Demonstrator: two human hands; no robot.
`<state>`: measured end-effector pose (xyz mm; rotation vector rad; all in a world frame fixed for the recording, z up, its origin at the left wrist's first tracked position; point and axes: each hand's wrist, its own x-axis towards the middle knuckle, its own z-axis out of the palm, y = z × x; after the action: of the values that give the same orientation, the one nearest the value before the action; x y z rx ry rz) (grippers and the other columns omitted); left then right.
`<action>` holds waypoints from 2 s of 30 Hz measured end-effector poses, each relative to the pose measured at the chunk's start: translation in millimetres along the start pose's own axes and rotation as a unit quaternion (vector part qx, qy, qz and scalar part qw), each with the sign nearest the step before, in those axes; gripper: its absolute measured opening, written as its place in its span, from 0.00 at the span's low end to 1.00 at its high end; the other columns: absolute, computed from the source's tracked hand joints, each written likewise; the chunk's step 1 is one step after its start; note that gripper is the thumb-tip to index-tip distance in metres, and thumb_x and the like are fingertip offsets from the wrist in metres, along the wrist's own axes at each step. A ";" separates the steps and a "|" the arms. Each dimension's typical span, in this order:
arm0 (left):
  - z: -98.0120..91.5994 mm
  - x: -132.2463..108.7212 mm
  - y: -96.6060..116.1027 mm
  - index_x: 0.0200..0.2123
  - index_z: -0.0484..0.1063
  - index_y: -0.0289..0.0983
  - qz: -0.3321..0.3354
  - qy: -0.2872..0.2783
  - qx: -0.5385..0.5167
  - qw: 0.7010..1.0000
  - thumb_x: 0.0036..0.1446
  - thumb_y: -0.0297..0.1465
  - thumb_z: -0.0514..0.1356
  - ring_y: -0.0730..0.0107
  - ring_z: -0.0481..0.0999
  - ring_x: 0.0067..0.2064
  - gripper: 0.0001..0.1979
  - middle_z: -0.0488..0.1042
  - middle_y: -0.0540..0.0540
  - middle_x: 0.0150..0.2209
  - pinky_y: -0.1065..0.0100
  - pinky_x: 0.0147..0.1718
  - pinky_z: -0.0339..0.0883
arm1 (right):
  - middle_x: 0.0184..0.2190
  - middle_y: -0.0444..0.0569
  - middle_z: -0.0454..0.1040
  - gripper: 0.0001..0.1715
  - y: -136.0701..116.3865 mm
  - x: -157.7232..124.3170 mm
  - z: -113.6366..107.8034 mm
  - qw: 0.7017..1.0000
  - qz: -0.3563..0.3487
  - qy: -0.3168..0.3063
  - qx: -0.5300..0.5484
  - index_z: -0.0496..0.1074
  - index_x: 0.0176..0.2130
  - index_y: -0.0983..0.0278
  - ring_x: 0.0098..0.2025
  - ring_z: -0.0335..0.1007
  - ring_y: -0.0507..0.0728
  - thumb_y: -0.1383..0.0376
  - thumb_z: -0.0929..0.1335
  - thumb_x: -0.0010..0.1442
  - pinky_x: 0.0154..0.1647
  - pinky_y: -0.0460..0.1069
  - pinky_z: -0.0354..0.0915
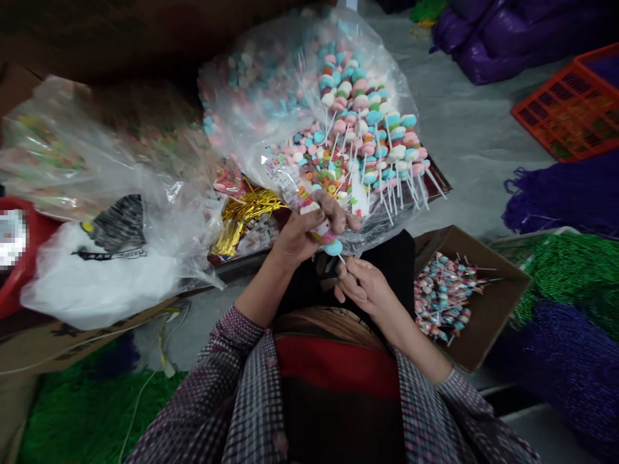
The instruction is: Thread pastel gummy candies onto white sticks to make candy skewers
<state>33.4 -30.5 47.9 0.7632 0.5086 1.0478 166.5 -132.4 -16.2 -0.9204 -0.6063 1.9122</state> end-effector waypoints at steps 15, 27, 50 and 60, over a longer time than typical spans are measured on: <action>-10.0 -13.0 -29.5 0.34 0.75 0.39 -0.045 -0.023 0.062 0.997 0.39 0.46 0.78 0.59 0.83 0.42 0.25 0.80 0.46 0.34 0.66 0.37 0.75 | 0.13 0.35 0.69 0.18 5.7 3.6 9.8 0.977 -0.161 0.109 -0.088 0.75 0.35 0.60 0.14 0.59 0.47 0.49 0.71 0.63 0.22 0.45 0.61; 5.1 -1.0 -3.0 0.29 0.65 0.40 0.071 0.163 0.014 0.984 0.56 0.41 0.69 0.70 0.80 0.33 0.16 0.65 0.58 0.20 0.65 0.43 0.75 | 0.16 0.37 0.70 0.20 3.3 5.1 8.3 0.973 -0.141 0.120 -0.140 0.79 0.36 0.62 0.17 0.59 0.46 0.48 0.72 0.62 0.21 0.43 0.58; -21.8 -29.9 -45.2 0.48 0.70 0.40 -0.064 -0.003 0.135 0.989 0.46 0.59 0.69 0.77 0.73 0.23 0.36 0.79 0.49 0.35 0.72 0.22 0.69 | 0.18 0.41 0.75 0.21 -6.1 17.7 17.1 0.982 -0.146 0.097 -0.073 0.75 0.31 0.61 0.17 0.65 0.49 0.47 0.74 0.58 0.21 0.46 0.61; -35.4 -22.5 -31.3 0.30 0.67 0.39 0.138 0.005 0.614 0.777 0.69 0.55 0.42 0.64 0.71 0.36 0.30 0.74 0.44 0.32 0.63 0.38 0.64 | 0.16 0.38 0.70 0.19 -5.4 13.1 10.7 0.973 -0.173 0.119 -0.094 0.76 0.33 0.62 0.17 0.60 0.48 0.49 0.72 0.62 0.21 0.45 0.56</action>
<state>17.1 -48.8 1.6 2.0427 1.1455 0.8935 156.6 -118.8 -10.5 -1.0671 -0.7578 1.4274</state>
